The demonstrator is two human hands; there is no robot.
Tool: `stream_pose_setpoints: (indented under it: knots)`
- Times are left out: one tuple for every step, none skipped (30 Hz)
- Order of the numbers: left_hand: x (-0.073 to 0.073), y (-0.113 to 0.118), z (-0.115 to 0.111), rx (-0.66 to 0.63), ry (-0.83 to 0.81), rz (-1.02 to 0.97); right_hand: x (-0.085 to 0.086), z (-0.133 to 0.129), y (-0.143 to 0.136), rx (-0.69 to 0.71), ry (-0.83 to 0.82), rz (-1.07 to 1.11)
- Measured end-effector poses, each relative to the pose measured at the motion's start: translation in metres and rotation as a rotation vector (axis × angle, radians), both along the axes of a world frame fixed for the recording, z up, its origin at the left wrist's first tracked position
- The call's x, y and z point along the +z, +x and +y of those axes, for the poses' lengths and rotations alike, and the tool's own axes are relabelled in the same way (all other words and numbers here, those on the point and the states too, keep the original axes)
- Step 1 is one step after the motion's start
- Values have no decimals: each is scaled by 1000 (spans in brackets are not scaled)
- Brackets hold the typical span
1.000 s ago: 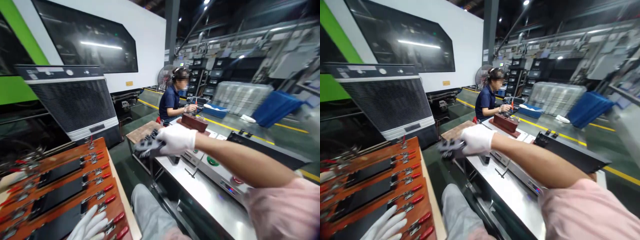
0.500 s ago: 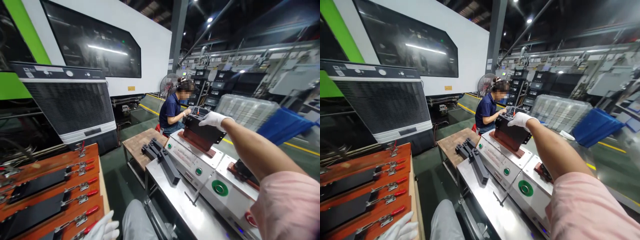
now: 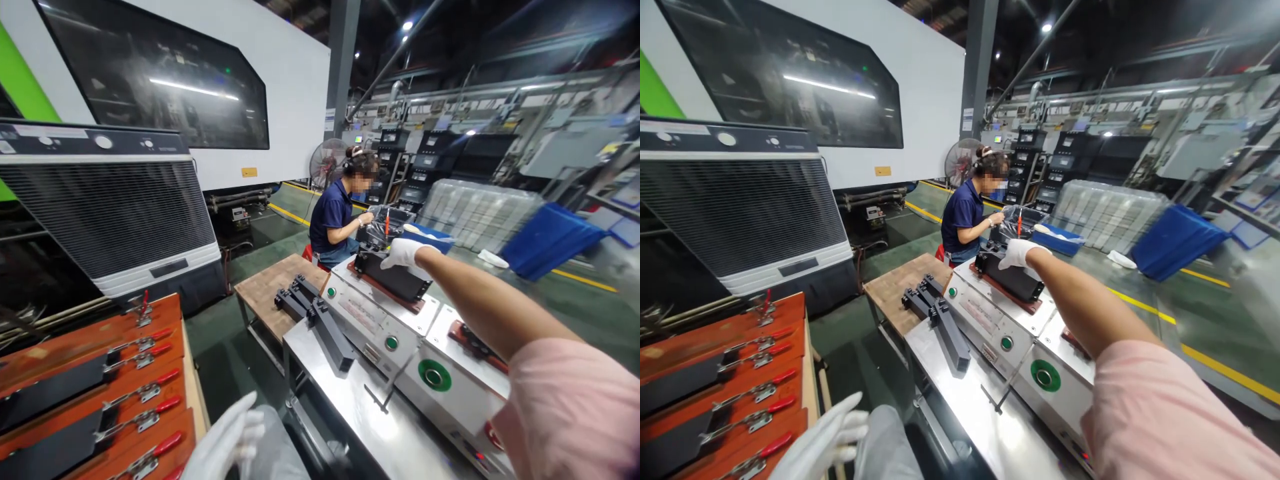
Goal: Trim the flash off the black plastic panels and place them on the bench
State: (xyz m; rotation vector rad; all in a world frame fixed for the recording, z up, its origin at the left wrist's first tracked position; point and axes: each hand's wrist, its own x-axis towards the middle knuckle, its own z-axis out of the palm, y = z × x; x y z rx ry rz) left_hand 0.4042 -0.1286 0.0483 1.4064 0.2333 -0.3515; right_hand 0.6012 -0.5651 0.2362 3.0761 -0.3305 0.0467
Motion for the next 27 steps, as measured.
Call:
stream_pose_setpoints:
  knots:
    - [7, 9, -17, -82, 33, -52, 2, 3, -4, -17, 5, 2]
    - [12, 18, -34, -116, 104, -63, 2, 7, -11, -37, 10, -4]
    - [14, 30, -51, -171, 167, -119, 0, 12, -22, -57, 15, -15]
    - [15, 42, -67, -230, 224, -184, -6, 17, -36, -69, 23, -31]
    - [13, 56, -82, -290, 282, -275, -16, 23, -53, -73, 35, -43]
    - [10, 70, -96, -327, 357, -379, -29, 30, -72, -68, 50, -46]
    - [6, 85, -109, -367, 454, -499, -45, 37, -92, -56, 70, -22]
    - [3, 100, -121, -397, 581, -639, -63, 43, -111, -53, 90, 17]
    - [0, 114, -133, -393, 741, -727, -81, 49, -129, -74, 104, 59]
    - [-1, 128, -145, -390, 884, -786, -98, 54, -144, -96, 117, 87]
    - [-2, 141, -156, -389, 937, -814, -112, 57, -156, -123, 124, 100]
    - [-1, 153, -167, -392, 972, -829, -125, 60, -164, -140, 129, 103]
    - [0, 164, -176, -399, 993, -840, -134, 61, -169, -154, 132, 97]
    - [1, 173, -185, -406, 1002, -848, -141, 61, -171, -164, 132, 87]
    - [3, 181, -192, -412, 1017, -857, -145, 61, -170, -171, 133, 78]
    - [4, 187, -198, -416, 1033, -866, -147, 60, -169, -180, 133, 73]
    - [4, 191, -202, -421, 1049, -873, -149, 60, -167, -190, 133, 71]
    - [3, 195, -206, -426, 1064, -880, -149, 59, -165, -199, 133, 73]
    - [2, 197, -208, -431, 1078, -884, -150, 59, -163, -208, 134, 76]
    - [0, 198, -210, -435, 1091, -885, -151, 58, -162, -217, 134, 80]
    - [-2, 198, -212, -436, 1105, -886, -152, 58, -161, -225, 134, 82]
    - [-4, 198, -213, -433, 1118, -885, -153, 58, -160, -233, 134, 83]
    - [-6, 198, -215, -428, 1132, -881, -154, 58, -160, -240, 133, 84]
    - [-7, 198, -216, -421, 1147, -875, -155, 57, -159, -247, 133, 85]
    - [-8, 199, -218, -418, 1162, -866, -155, 57, -158, -253, 132, 87]
    - [-8, 201, -218, -420, 1177, -856, -155, 57, -157, -257, 132, 90]
    - [-7, 203, -218, -428, 1191, -846, -154, 56, -155, -258, 132, 93]
